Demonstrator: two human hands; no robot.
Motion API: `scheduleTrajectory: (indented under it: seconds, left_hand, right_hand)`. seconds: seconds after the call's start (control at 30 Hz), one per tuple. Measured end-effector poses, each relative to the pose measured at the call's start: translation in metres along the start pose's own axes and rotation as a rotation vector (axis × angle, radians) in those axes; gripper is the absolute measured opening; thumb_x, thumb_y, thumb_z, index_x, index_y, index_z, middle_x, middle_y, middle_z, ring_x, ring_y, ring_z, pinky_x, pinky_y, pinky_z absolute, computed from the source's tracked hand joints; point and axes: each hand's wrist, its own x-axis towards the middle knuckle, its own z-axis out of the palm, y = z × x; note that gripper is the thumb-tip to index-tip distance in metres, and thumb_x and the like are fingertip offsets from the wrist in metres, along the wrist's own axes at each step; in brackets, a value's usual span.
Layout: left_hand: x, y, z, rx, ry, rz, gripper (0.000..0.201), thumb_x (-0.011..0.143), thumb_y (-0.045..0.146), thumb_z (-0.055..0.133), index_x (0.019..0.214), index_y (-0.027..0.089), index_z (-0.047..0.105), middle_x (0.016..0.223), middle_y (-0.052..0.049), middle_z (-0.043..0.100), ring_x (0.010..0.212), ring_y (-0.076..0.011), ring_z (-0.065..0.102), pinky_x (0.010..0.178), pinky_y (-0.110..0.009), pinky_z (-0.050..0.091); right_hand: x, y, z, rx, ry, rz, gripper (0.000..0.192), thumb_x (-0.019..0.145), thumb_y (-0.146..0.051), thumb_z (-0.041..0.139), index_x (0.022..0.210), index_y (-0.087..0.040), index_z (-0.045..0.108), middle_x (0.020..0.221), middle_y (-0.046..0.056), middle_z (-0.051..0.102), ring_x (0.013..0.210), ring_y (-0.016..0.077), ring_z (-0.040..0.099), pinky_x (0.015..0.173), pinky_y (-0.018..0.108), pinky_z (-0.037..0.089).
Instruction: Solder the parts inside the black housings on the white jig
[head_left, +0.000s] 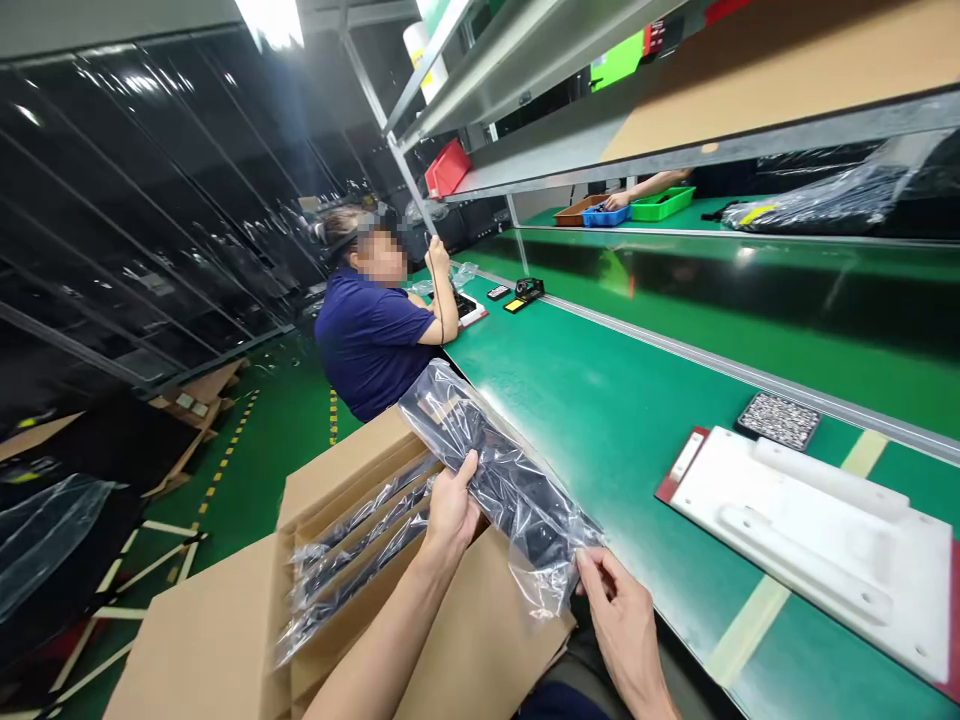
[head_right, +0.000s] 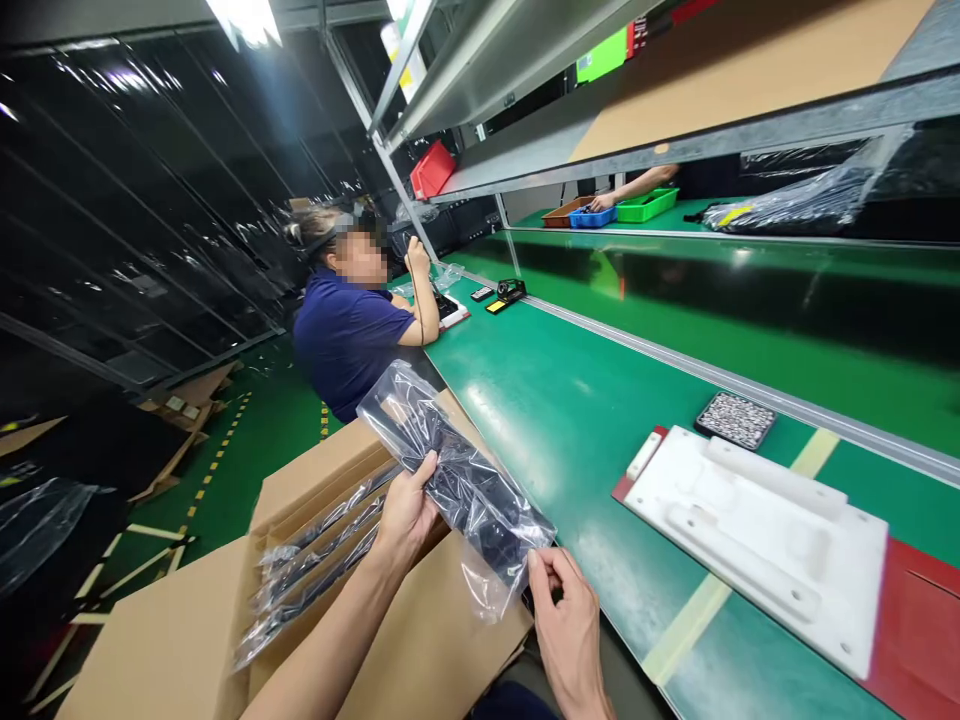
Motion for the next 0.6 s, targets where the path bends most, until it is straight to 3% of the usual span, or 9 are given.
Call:
scheduleTrajectory:
  seconds: [0.1, 0.2, 0.27, 0.37, 0.43, 0.5, 0.6]
  left_hand:
    - [0.0, -0.009, 0.004, -0.028, 0.02, 0.038, 0.029, 0.09, 0.018, 0.084, 0.115, 0.01, 0.072, 0.109, -0.012, 0.078, 0.104, -0.0246, 0.078, 0.104, -0.04, 0.064]
    - [-0.004, -0.018, 0.007, -0.046, 0.017, 0.032, 0.035, 0.088, 0.023, 0.087, 0.118, 0.013, 0.071, 0.114, -0.012, 0.077, 0.114, -0.0256, 0.075, 0.105, -0.038, 0.063]
    - [-0.011, -0.021, 0.009, -0.052, -0.004, 0.009, 0.034, 0.089, 0.027, 0.087, 0.116, 0.013, 0.073, 0.116, -0.014, 0.076, 0.119, -0.0282, 0.073, 0.105, -0.04, 0.064]
    - [-0.025, -0.021, 0.016, -0.051, -0.066, -0.013, 0.033, 0.091, 0.031, 0.085, 0.116, 0.013, 0.074, 0.119, -0.015, 0.075, 0.124, -0.031, 0.071, 0.106, -0.043, 0.064]
    - [-0.033, -0.017, 0.024, -0.05, -0.089, -0.001, 0.034, 0.093, 0.033, 0.084, 0.118, 0.014, 0.074, 0.121, -0.015, 0.075, 0.124, -0.0318, 0.07, 0.107, -0.044, 0.063]
    - [-0.037, -0.011, 0.032, -0.063, -0.078, 0.032, 0.035, 0.093, 0.034, 0.082, 0.121, 0.015, 0.074, 0.123, -0.015, 0.075, 0.125, -0.0322, 0.07, 0.108, -0.045, 0.063]
    - [-0.039, 0.0, 0.044, -0.09, -0.082, 0.037, 0.039, 0.093, 0.034, 0.082, 0.126, 0.016, 0.072, 0.129, -0.014, 0.073, 0.129, -0.0334, 0.068, 0.11, -0.047, 0.062]
  right_hand:
    - [0.001, -0.009, -0.012, 0.214, -0.026, -0.019, 0.046, 0.103, -0.058, 0.056, 0.095, -0.017, 0.075, 0.095, 0.011, 0.075, 0.088, 0.0239, 0.073, 0.08, 0.032, 0.062]
    - [0.002, -0.021, -0.02, 0.363, -0.163, 0.0, 0.051, 0.108, -0.054, 0.044, 0.117, -0.013, 0.074, 0.099, 0.016, 0.077, 0.082, 0.0254, 0.076, 0.073, 0.037, 0.066]
    - [0.006, -0.027, -0.019, 0.211, -0.095, -0.097, 0.05, 0.108, -0.053, 0.047, 0.122, -0.013, 0.073, 0.103, 0.017, 0.077, 0.08, 0.0249, 0.077, 0.07, 0.037, 0.066]
    - [0.015, -0.033, -0.012, -0.239, 0.181, -0.433, 0.046, 0.104, -0.05, 0.059, 0.132, -0.015, 0.071, 0.118, 0.019, 0.076, 0.097, 0.0289, 0.078, 0.078, 0.038, 0.068]
    - [0.022, -0.037, -0.007, -0.505, 0.299, -0.627, 0.051, 0.103, -0.043, 0.064, 0.146, -0.017, 0.061, 0.125, 0.019, 0.074, 0.107, 0.0317, 0.077, 0.08, 0.04, 0.069]
    - [0.029, -0.044, -0.006, -0.676, 0.34, -0.749, 0.056, 0.103, -0.033, 0.062, 0.156, -0.02, 0.051, 0.131, 0.018, 0.071, 0.113, 0.0314, 0.075, 0.079, 0.038, 0.069]
    - [0.037, -0.061, -0.016, -0.807, 0.283, -0.929, 0.056, 0.102, -0.019, 0.054, 0.158, -0.026, 0.049, 0.142, 0.014, 0.067, 0.12, 0.0283, 0.071, 0.083, 0.036, 0.068]
